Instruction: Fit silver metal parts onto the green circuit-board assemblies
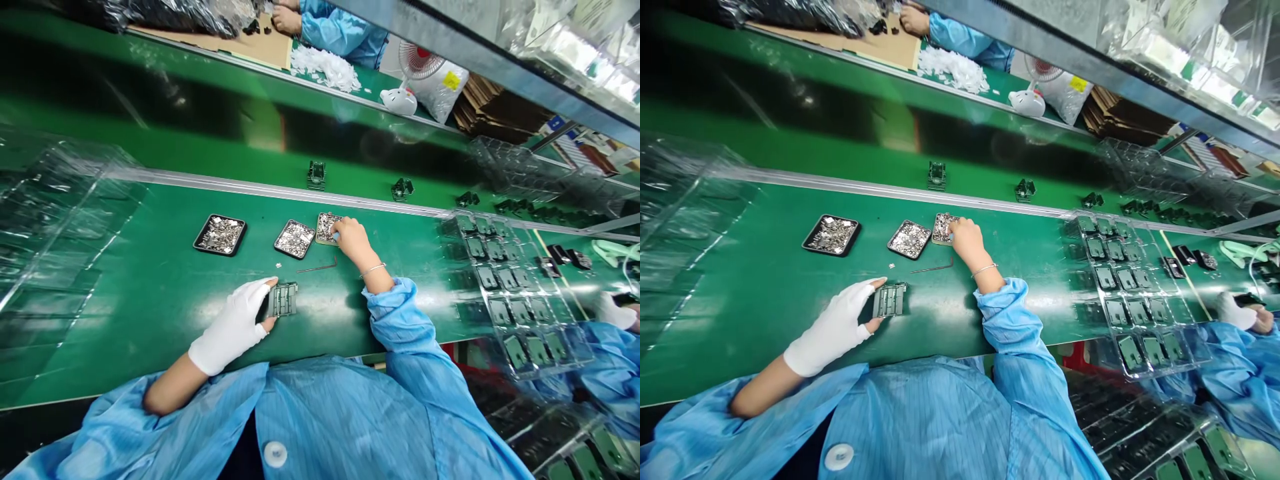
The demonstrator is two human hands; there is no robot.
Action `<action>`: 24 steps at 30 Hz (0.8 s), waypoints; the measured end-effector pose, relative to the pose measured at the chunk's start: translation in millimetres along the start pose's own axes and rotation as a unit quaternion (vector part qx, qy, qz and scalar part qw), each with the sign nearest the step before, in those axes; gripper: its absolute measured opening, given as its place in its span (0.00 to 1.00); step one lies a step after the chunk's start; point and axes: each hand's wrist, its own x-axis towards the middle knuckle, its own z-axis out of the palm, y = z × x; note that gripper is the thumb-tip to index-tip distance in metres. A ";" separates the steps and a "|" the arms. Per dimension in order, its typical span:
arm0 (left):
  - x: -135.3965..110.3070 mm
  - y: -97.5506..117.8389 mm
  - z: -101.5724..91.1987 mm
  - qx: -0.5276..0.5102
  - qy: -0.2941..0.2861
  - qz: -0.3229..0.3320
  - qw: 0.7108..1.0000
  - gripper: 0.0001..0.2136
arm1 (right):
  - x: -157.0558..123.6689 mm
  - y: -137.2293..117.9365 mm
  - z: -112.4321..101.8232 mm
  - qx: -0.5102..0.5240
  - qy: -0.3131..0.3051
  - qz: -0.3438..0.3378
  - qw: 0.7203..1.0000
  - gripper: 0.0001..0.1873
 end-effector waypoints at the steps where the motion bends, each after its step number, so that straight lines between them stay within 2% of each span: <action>1: -1.1 0.1 -0.3 -0.002 -0.002 -0.002 1.000 0.27 | 2.5 1.5 1.0 -0.005 -0.003 -0.004 1.000 0.15; 4: -3.7 0.1 -5.4 -0.028 0.006 -0.020 0.999 0.29 | -1.6 0.9 2.5 0.018 0.012 -0.009 1.000 0.13; 6: -2.4 0.7 -13.4 -0.057 0.032 -0.054 0.996 0.26 | -11.7 -3.9 2.8 0.102 0.035 -0.007 0.994 0.12; 8: 3.2 3.4 -24.1 -0.082 0.060 -0.102 0.990 0.20 | -26.1 -15.3 3.7 0.233 0.066 -0.024 0.970 0.10; 10: 13.0 8.9 -35.2 -0.108 0.069 -0.146 0.981 0.15 | -43.4 -34.3 5.6 0.328 0.091 -0.089 0.936 0.08; 14: 35.1 22.1 -47.9 -0.220 0.031 -0.163 0.961 0.17 | -75.5 -78.3 11.8 0.320 0.120 -0.303 0.889 0.08; 16: 41.1 25.5 -47.9 -0.287 0.019 -0.168 0.943 0.17 | -85.2 -92.0 16.3 0.304 0.151 -0.370 0.865 0.12; 18: 41.9 25.5 -45.5 -0.350 0.001 -0.184 0.918 0.17 | -90.3 -97.9 21.0 0.286 0.177 -0.390 0.857 0.13; 21: 37.3 21.7 -41.3 -0.426 -0.046 -0.194 0.883 0.16 | -92.9 -98.9 25.4 0.256 0.173 -0.388 0.868 0.11; 22: 35.4 20.4 -40.5 -0.434 -0.052 -0.192 0.879 0.16 | -93.4 -99.0 25.6 0.256 0.170 -0.389 0.869 0.11; 24: 32.5 18.9 -40.1 -0.418 -0.036 -0.185 0.889 0.15 | -94.2 -100.3 24.2 0.283 0.160 -0.390 0.862 0.11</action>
